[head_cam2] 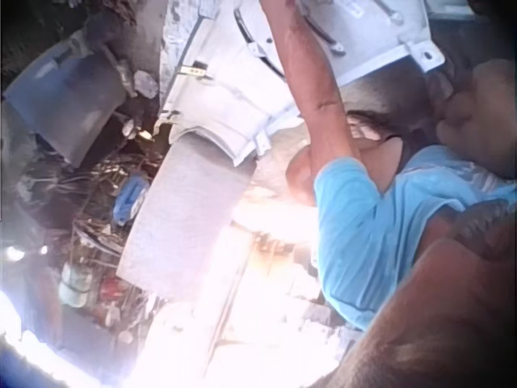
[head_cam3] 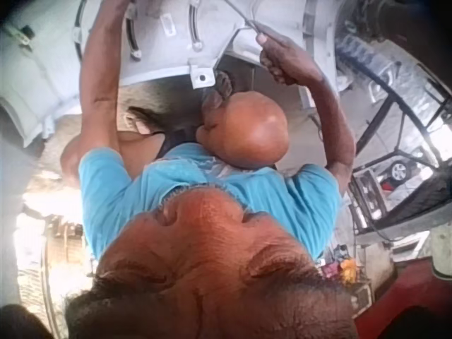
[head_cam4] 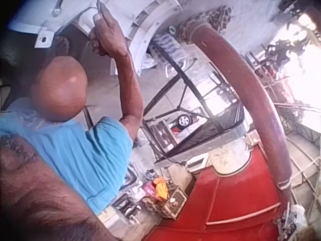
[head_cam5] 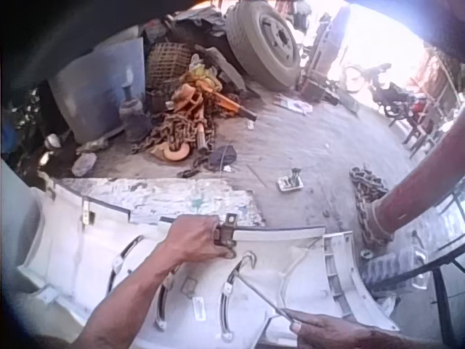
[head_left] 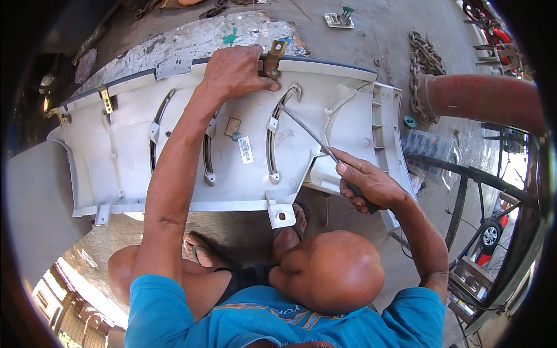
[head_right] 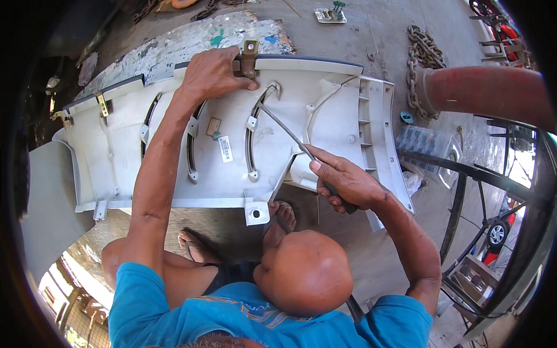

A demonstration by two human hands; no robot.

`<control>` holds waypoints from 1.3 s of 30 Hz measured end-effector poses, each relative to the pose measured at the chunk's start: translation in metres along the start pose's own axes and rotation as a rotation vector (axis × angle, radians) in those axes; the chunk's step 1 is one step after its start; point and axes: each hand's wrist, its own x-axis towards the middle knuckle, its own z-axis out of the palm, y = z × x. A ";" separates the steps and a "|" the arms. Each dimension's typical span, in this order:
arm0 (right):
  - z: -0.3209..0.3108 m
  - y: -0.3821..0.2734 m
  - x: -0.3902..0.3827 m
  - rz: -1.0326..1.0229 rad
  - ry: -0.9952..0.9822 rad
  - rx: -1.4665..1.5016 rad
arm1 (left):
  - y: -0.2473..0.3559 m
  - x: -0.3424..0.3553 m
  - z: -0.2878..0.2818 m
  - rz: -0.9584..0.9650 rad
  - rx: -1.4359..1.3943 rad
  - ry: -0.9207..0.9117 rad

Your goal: The person is repairing a white car part, possibly a bumper or fender. They use a screwdriver to remove and reattach metal brackets, flip the part over to inspect both sides, and repeatedly adjust the brackets.

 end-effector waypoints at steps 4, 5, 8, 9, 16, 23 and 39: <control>-0.005 0.005 0.004 -0.007 -0.038 0.074 | 0.001 -0.001 0.001 -0.017 0.023 0.085; -0.006 0.006 0.005 -0.008 -0.053 0.092 | 0.001 -0.001 0.001 -0.017 0.030 0.102; -0.012 0.004 0.009 0.016 -0.101 0.011 | -0.001 0.001 0.008 -0.008 0.052 0.134; -0.013 0.004 0.010 0.016 -0.102 0.011 | -0.001 0.001 0.006 -0.014 0.042 0.108; -0.024 -0.012 0.017 -0.107 0.024 -0.405 | -0.003 0.007 0.004 -0.070 -0.007 -0.018; -0.020 -0.005 0.024 -0.360 0.166 -0.689 | -0.005 0.004 0.001 -0.076 -0.018 -0.023; -0.009 0.021 0.025 -0.710 0.422 -0.900 | 0.004 -0.009 -0.011 0.034 0.153 0.006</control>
